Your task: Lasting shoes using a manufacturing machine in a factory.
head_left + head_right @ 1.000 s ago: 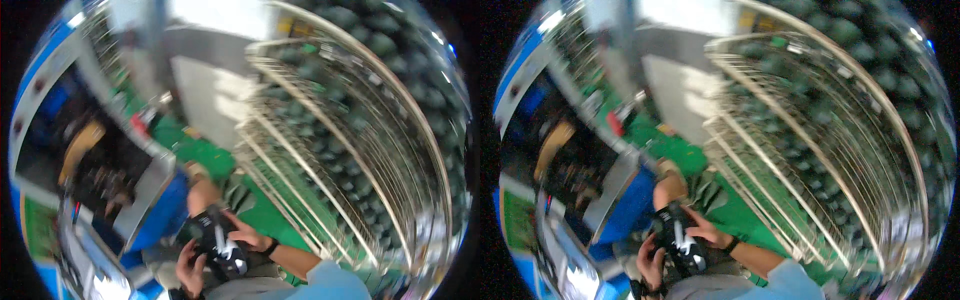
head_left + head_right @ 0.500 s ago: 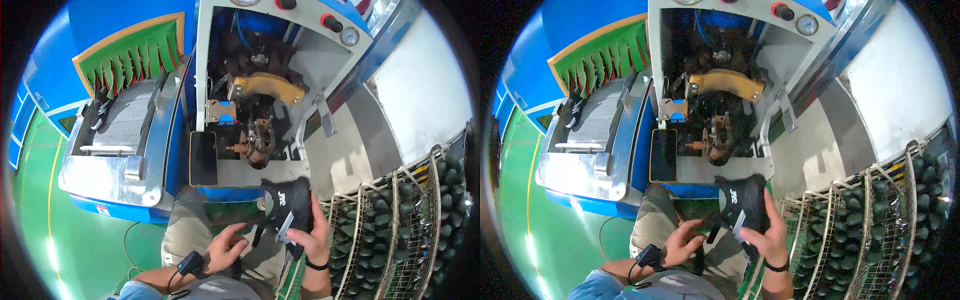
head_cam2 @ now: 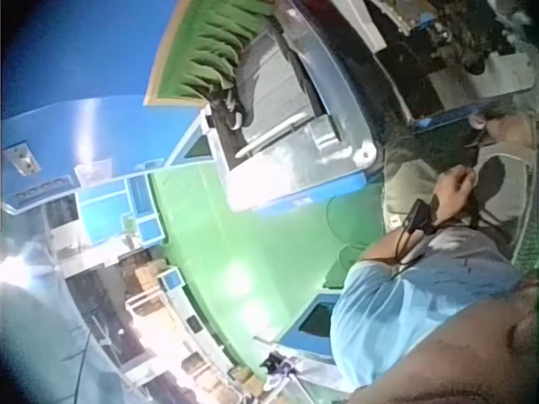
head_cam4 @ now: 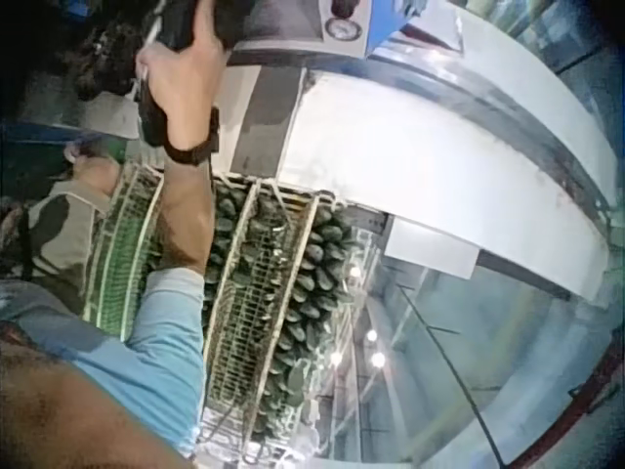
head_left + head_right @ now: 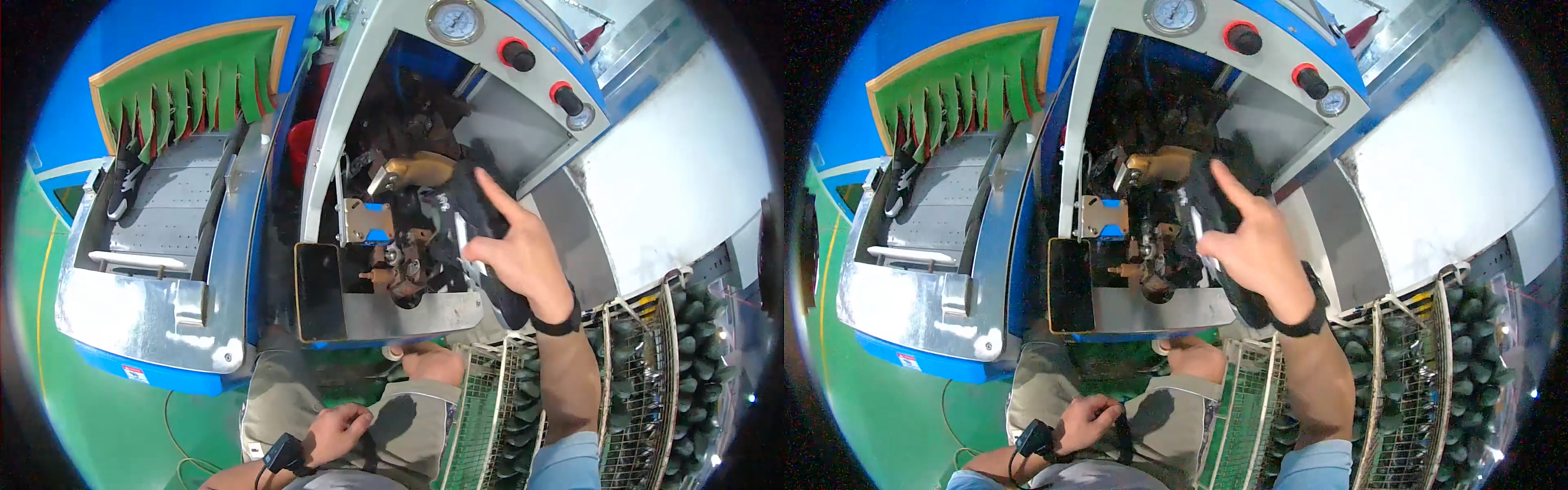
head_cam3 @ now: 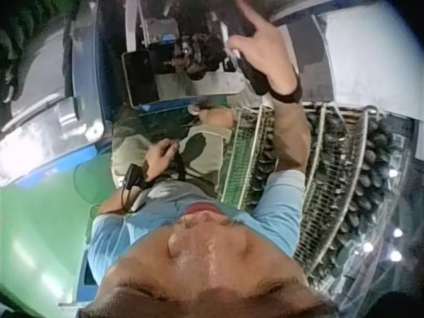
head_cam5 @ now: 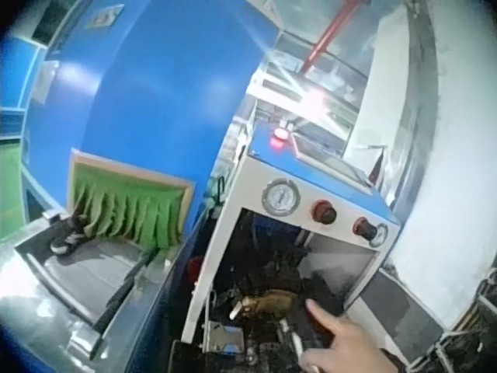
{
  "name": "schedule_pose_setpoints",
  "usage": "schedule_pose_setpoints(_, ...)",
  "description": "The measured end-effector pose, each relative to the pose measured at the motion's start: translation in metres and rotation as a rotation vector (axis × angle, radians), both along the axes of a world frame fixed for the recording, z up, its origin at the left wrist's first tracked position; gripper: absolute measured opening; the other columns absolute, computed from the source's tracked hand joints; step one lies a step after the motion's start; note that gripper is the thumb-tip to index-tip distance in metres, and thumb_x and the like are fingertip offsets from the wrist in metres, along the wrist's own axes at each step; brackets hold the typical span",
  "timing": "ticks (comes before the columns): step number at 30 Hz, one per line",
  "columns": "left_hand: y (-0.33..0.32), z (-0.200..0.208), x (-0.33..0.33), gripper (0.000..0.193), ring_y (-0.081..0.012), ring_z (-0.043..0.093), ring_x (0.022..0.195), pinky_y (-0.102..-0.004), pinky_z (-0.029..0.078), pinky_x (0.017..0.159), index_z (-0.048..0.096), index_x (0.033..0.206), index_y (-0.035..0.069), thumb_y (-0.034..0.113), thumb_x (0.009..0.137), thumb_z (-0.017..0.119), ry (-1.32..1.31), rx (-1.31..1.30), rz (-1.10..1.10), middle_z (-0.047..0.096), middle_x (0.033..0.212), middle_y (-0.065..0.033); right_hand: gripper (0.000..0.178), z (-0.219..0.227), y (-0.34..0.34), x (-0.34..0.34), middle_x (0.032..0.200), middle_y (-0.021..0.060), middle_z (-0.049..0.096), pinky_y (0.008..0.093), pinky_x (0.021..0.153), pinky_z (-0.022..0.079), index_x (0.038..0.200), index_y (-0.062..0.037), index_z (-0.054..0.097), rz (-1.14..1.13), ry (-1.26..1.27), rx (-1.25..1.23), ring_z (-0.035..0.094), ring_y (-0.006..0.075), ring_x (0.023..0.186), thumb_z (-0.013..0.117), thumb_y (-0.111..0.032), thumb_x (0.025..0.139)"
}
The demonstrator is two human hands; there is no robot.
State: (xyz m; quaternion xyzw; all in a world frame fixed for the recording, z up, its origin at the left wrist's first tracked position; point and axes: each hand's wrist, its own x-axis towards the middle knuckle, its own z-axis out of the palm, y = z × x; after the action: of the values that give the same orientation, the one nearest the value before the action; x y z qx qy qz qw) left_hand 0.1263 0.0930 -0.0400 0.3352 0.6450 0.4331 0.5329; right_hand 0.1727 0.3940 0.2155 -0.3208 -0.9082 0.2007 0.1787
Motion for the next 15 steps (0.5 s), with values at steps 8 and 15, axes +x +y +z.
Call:
schedule_pose_setpoints(8,0.004,-0.007,-0.016,0.034,-0.0282,0.071,0.076,-0.0398,0.055,0.071,0.074,0.11,0.007,0.037,0.099,0.063,0.057,0.027,-0.035,0.073,0.085,-0.0149,0.086,-0.029,0.011,-0.036,0.102,0.0319,0.065,0.0508,0.089,0.051,0.157,-0.0179,0.044,-0.098,-0.189,0.268,0.065,0.0481,0.098,0.071,-0.027,0.075)
schedule_pose_setpoints(15,0.005,-0.016,-0.02,0.034,-0.036,0.071,0.091,-0.0448,0.056,0.079,0.071,0.113,0.007,0.036,0.101,0.058,0.126,0.076,-0.01,0.074,0.095,-0.0169,0.081,-0.047,0.005,-0.035,0.112,0.0298,0.066,0.0486,0.091,0.05,0.154,-0.0124,0.048,-0.12,0.016,0.211,0.065,0.0458,0.104,0.069,-0.018,0.076)
